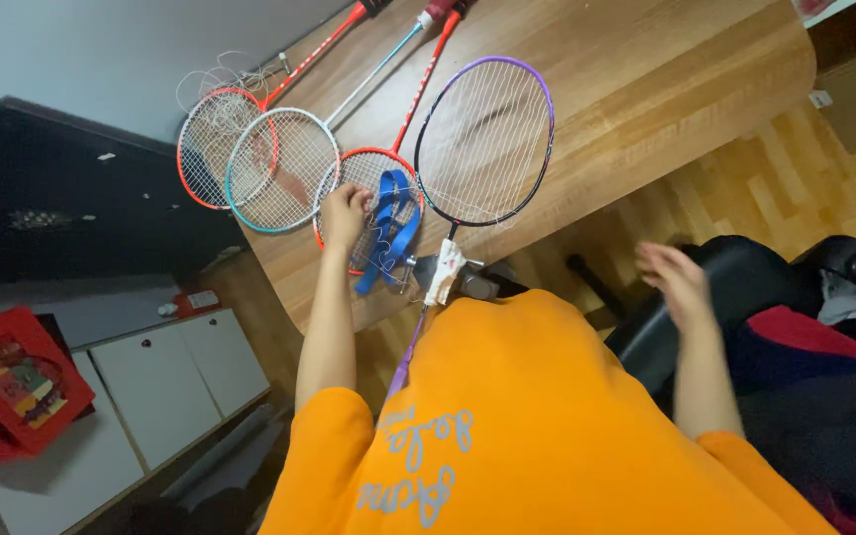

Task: Repairing and restringing a badminton racket using string and a glue gun.

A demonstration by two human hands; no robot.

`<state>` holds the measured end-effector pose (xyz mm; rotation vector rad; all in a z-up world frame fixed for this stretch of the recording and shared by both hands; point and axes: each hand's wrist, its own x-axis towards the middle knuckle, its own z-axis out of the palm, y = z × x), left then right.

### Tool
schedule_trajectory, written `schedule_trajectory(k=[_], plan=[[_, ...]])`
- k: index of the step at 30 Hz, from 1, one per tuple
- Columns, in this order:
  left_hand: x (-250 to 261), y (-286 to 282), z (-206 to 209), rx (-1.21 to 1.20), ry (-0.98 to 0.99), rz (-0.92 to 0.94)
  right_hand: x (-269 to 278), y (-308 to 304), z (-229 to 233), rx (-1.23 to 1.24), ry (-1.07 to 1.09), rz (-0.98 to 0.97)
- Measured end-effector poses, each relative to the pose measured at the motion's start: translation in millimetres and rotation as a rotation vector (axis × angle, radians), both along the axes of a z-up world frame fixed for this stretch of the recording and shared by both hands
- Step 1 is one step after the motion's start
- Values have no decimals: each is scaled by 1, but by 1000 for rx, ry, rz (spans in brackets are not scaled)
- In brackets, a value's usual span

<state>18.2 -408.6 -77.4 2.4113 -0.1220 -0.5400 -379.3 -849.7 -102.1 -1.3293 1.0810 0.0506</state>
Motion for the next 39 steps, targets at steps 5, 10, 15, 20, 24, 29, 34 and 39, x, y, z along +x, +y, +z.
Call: schedule_trajectory(k=[5,10,15,20,24,29,34,39], plan=[[-11,3,-10,-26,-21,-4,132,104,-7,72,-374,126],[-20,3,-8,-41,-26,27,161,135,-13,237,-291,118],[-24,0,2,-19,-22,38,100,86,0,-22,-214,110],[-19,-10,21,26,-105,-9,6,22,24,353,-550,-393],[-12,-8,13,40,-117,-22,-58,0,-10,112,-612,-76],[-11,-11,17,27,-117,-31,-8,45,51,115,165,718],[-2,-5,-1,36,-174,-64,-38,66,-48,142,374,655],[0,-11,5,14,-183,-95,-150,54,-220,316,598,-183]])
